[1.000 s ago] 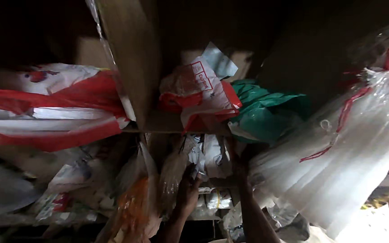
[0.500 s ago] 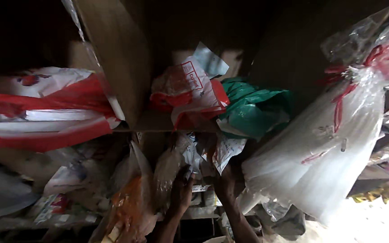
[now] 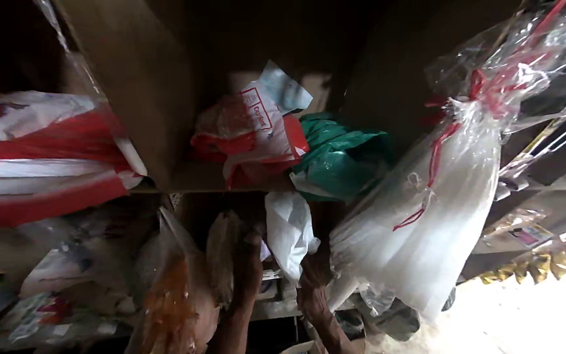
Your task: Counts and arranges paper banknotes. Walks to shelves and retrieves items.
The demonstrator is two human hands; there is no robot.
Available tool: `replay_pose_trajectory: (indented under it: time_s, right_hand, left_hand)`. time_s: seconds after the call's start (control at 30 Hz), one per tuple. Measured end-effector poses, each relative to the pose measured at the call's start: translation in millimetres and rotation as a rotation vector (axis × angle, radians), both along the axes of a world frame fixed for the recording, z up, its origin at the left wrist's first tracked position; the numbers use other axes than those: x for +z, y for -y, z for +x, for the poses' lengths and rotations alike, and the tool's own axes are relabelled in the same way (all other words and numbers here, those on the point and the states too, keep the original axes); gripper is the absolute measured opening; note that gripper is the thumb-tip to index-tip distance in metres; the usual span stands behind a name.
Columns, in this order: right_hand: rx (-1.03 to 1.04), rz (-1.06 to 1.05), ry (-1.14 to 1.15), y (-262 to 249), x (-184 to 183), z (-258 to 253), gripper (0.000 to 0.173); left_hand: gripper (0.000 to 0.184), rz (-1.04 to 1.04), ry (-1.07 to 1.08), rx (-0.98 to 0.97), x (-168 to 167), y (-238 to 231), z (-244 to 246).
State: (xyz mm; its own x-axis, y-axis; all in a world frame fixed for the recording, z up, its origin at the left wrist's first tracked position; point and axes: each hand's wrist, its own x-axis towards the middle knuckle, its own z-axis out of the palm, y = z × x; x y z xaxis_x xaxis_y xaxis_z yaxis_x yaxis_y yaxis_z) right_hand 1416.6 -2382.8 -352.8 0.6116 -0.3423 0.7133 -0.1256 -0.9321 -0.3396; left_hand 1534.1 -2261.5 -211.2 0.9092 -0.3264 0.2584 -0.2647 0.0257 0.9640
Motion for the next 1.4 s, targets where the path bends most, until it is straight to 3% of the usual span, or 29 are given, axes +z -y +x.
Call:
replay_pose_trajectory:
  time_s: [0.17,0.3,0.4,0.5,0.57,0.63,0.73,0.87,0.97,1.1,1.13,1.2,1.27,1.4]
  right_hand:
    - [0.009,-0.034,-0.068,8.0,1.0,-9.1,0.042]
    - [-0.014,-0.056,-0.091,6.7,4.3,-12.6,0.04]
    - [-0.031,-0.052,-0.172,2.6,17.2,-19.2,0.049]
    - [-0.029,0.129,-0.248,-18.5,60.6,-43.7,0.049]
    - [-0.035,0.23,-0.045,-42.6,105.0,-69.0,0.037]
    - [0.098,0.251,0.242,-57.7,144.6,-85.2,0.02]
    - [0.248,0.229,0.35,-57.7,177.3,-79.6,0.023]
    - [0.14,0.422,0.033,-47.0,162.7,-75.7,0.025]
    - [0.071,0.538,-0.347,-53.4,151.5,-95.0,0.02]
    - [0.131,0.592,-1.042,-60.4,138.4,-123.2,0.036]
    - [0.168,0.642,-1.126,-59.6,134.0,-124.5,0.039]
    - [0.222,0.625,-1.108,-68.8,118.7,-137.0,0.041]
    - [0.142,0.537,-1.017,-90.9,118.8,-147.6,0.037]
    - [0.03,0.601,-1.175,-114.8,122.1,-143.5,0.03]
  left_hand:
    - [0.046,-0.046,-0.131,-0.106,25.3,1.8,-3.4]
    - [0.03,0.037,-0.095,-0.178,32.3,2.5,-8.7]
    - [0.027,0.049,-0.063,-0.191,28.8,-2.6,-13.3]
    - [0.029,0.064,0.003,-0.212,26.3,-8.8,-17.5]
    - [0.029,0.07,0.074,-0.249,23.6,-10.2,-20.2]
    - [0.035,0.036,0.177,-0.347,20.2,-8.5,-24.2]
    - [0.039,0.022,0.345,-0.401,17.3,-8.6,-38.6]
    - [0.037,0.027,0.394,-0.409,15.9,-20.9,-61.5]
    - [0.035,0.028,0.41,-0.574,8.6,-35.3,-81.8]
    - [0.033,0.101,0.524,-0.706,-4.2,-49.6,-110.3]
    - [0.032,0.123,0.5,-0.727,-4.2,-53.4,-115.0]
    - [0.029,0.16,0.435,-0.763,-7.0,-61.5,-125.1]
    - [0.028,0.169,0.375,-0.794,-12.8,-69.1,-130.8]
    - [0.033,0.156,0.239,-0.797,-30.9,-82.0,-136.1]
